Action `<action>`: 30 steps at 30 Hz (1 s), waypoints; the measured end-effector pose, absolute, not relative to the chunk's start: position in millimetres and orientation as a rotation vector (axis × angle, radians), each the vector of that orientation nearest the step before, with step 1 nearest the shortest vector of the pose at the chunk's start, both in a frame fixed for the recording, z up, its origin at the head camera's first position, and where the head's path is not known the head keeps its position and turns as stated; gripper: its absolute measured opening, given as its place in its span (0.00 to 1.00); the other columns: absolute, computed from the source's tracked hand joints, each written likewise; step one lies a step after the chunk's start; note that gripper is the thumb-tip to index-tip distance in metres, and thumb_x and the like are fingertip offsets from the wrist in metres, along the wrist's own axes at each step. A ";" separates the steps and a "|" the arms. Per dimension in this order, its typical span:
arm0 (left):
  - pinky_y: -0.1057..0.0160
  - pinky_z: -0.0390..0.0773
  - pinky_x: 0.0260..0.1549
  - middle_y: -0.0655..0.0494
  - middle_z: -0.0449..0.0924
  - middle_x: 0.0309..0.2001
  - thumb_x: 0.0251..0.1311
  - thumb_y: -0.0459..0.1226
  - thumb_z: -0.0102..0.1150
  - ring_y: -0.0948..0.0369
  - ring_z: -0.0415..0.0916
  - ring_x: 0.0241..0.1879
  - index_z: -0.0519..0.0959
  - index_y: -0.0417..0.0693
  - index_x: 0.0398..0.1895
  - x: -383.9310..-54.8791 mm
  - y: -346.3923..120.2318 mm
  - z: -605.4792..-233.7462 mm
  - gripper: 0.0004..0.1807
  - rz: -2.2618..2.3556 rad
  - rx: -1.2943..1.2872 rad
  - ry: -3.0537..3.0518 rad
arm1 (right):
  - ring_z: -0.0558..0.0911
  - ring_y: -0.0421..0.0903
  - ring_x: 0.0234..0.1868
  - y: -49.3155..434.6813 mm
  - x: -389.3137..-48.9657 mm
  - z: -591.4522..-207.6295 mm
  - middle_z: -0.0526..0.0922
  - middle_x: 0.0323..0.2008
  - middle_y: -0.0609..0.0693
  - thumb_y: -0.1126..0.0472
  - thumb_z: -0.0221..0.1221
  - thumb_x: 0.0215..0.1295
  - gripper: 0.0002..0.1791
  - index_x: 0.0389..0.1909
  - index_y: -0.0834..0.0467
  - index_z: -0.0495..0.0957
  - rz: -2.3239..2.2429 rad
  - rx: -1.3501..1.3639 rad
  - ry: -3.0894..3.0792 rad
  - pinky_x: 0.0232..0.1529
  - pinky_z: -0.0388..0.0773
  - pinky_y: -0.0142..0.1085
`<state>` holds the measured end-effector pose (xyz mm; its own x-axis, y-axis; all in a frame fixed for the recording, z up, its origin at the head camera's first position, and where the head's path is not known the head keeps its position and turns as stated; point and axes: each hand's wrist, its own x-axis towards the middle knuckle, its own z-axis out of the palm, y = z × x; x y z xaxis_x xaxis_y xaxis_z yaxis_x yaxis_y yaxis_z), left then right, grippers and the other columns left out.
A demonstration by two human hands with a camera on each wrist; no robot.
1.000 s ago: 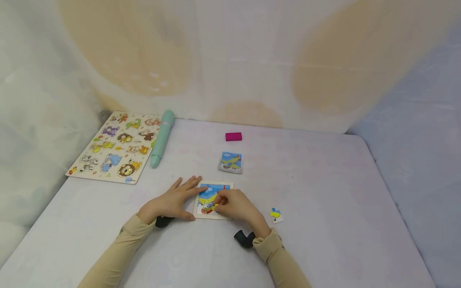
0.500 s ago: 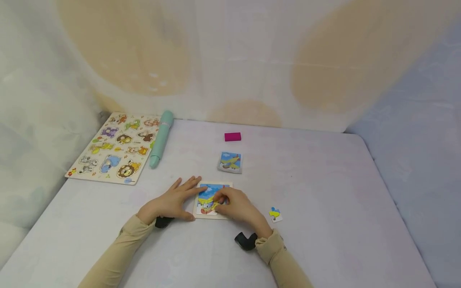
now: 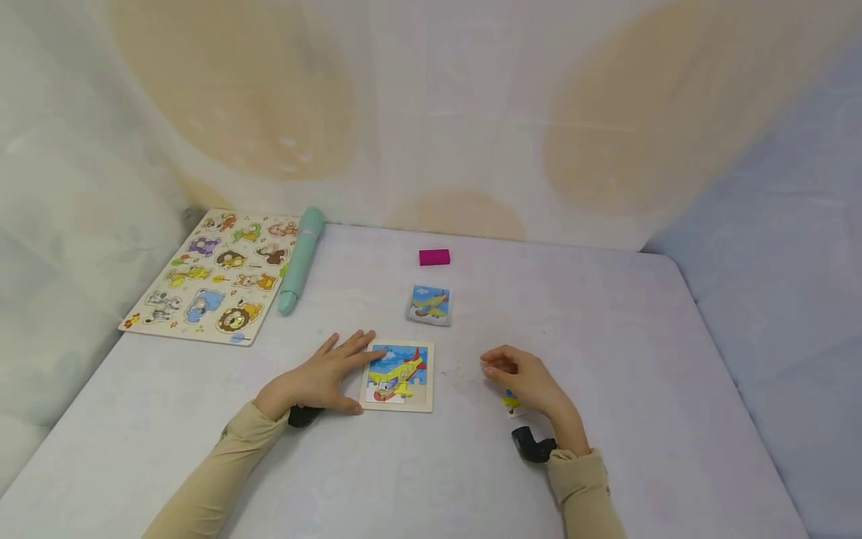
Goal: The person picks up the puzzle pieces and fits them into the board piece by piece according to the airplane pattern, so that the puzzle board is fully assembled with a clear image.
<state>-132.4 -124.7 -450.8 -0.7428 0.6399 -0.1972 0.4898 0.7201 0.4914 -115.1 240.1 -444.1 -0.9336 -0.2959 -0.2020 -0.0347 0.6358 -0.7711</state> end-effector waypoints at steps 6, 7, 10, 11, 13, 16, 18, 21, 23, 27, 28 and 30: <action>0.38 0.36 0.73 0.49 0.44 0.78 0.45 0.48 0.75 0.49 0.37 0.78 0.60 0.55 0.74 -132.8 -125.1 -450.1 0.51 0.591 0.876 2.573 | 0.78 0.38 0.43 279.1 -101.7 -441.6 0.83 0.48 0.55 0.60 0.64 0.62 0.20 0.54 0.60 0.77 -1.207 -0.344 2.500 0.44 0.76 0.27; 0.38 0.36 0.73 0.49 0.44 0.79 0.45 0.48 0.75 0.49 0.36 0.78 0.60 0.55 0.74 -132.9 -125.1 -450.3 0.51 0.589 0.877 2.572 | 0.78 0.38 0.42 283.2 -100.1 -441.3 0.83 0.48 0.55 0.61 0.65 0.60 0.20 0.53 0.60 0.77 -1.204 -0.378 2.482 0.44 0.76 0.27; 0.37 0.36 0.73 0.49 0.44 0.78 0.45 0.48 0.75 0.49 0.37 0.78 0.59 0.55 0.74 -132.8 -125.3 -451.4 0.51 0.587 0.884 2.574 | 0.75 0.37 0.42 290.6 -97.1 -441.0 0.81 0.49 0.55 0.61 0.68 0.56 0.23 0.53 0.60 0.77 -1.182 -0.467 2.434 0.45 0.74 0.27; 0.37 0.36 0.73 0.49 0.44 0.78 0.45 0.48 0.74 0.49 0.37 0.78 0.59 0.55 0.74 -132.8 -125.4 -451.7 0.51 0.585 0.886 2.575 | 0.74 0.38 0.42 291.3 -96.7 -441.1 0.81 0.49 0.54 0.61 0.68 0.55 0.23 0.53 0.60 0.77 -1.179 -0.484 2.422 0.45 0.74 0.27; 0.37 0.36 0.73 0.49 0.44 0.78 0.45 0.48 0.74 0.48 0.37 0.78 0.59 0.55 0.74 -132.8 -125.2 -451.8 0.51 0.590 0.889 2.573 | 0.73 0.38 0.41 291.0 -96.7 -441.9 0.80 0.48 0.53 0.62 0.68 0.55 0.23 0.53 0.59 0.77 -1.168 -0.497 2.418 0.44 0.73 0.27; 0.37 0.36 0.73 0.48 0.44 0.78 0.45 0.48 0.75 0.48 0.37 0.78 0.59 0.55 0.74 -132.7 -124.7 -451.5 0.51 0.598 0.889 2.571 | 0.72 0.39 0.39 288.4 -97.4 -442.8 0.80 0.47 0.53 0.65 0.67 0.55 0.22 0.52 0.59 0.77 -1.155 -0.486 2.438 0.41 0.72 0.27; 0.37 0.36 0.73 0.48 0.44 0.78 0.45 0.48 0.75 0.48 0.37 0.78 0.59 0.55 0.74 -132.7 -124.6 -451.4 0.51 0.599 0.888 2.570 | 0.72 0.39 0.38 286.2 -98.1 -443.3 0.80 0.46 0.53 0.66 0.66 0.55 0.22 0.53 0.59 0.77 -1.142 -0.454 2.466 0.39 0.72 0.27; 0.37 0.36 0.73 0.48 0.44 0.78 0.45 0.48 0.75 0.48 0.37 0.78 0.59 0.54 0.74 -132.7 -124.9 -451.4 0.51 0.593 0.887 2.572 | 0.71 0.39 0.37 281.9 -99.3 -443.6 0.79 0.44 0.52 0.68 0.66 0.56 0.22 0.53 0.60 0.77 -1.129 -0.389 2.502 0.37 0.71 0.27; 0.37 0.36 0.73 0.48 0.44 0.78 0.45 0.48 0.75 0.48 0.37 0.78 0.59 0.54 0.74 -132.8 -124.9 -451.3 0.51 0.590 0.887 2.575 | 0.70 0.39 0.35 278.9 -101.0 -443.8 0.77 0.40 0.51 0.67 0.66 0.56 0.20 0.52 0.60 0.77 -1.123 -0.347 2.526 0.35 0.70 0.27; 0.37 0.37 0.73 0.48 0.44 0.78 0.45 0.48 0.74 0.48 0.37 0.78 0.59 0.54 0.74 -132.8 -124.8 -450.5 0.51 0.588 0.892 2.577 | 0.71 0.40 0.32 272.5 -105.1 -444.0 0.76 0.33 0.50 0.65 0.65 0.58 0.13 0.44 0.59 0.80 -1.110 -0.276 2.585 0.31 0.70 0.28; 0.37 0.37 0.73 0.48 0.44 0.78 0.45 0.48 0.74 0.48 0.38 0.78 0.60 0.54 0.74 -132.7 -124.9 -450.3 0.51 0.587 0.893 2.578 | 0.72 0.40 0.32 270.5 -106.5 -443.8 0.77 0.33 0.50 0.65 0.65 0.59 0.12 0.43 0.59 0.80 -1.110 -0.269 2.595 0.31 0.71 0.28; 0.37 0.37 0.73 0.48 0.44 0.78 0.45 0.48 0.74 0.47 0.38 0.78 0.60 0.54 0.74 -132.4 -125.0 -449.7 0.51 0.585 0.895 2.578 | 0.74 0.41 0.33 264.4 -109.5 -443.2 0.79 0.34 0.50 0.64 0.64 0.60 0.09 0.42 0.58 0.81 -1.110 -0.255 2.611 0.32 0.73 0.28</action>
<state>-132.4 -125.0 -449.7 -0.7397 0.6464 -0.1870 0.5023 0.7154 0.4857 -109.5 264.4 -443.2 -0.9417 -0.2732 -0.1964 -0.0482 0.6872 -0.7249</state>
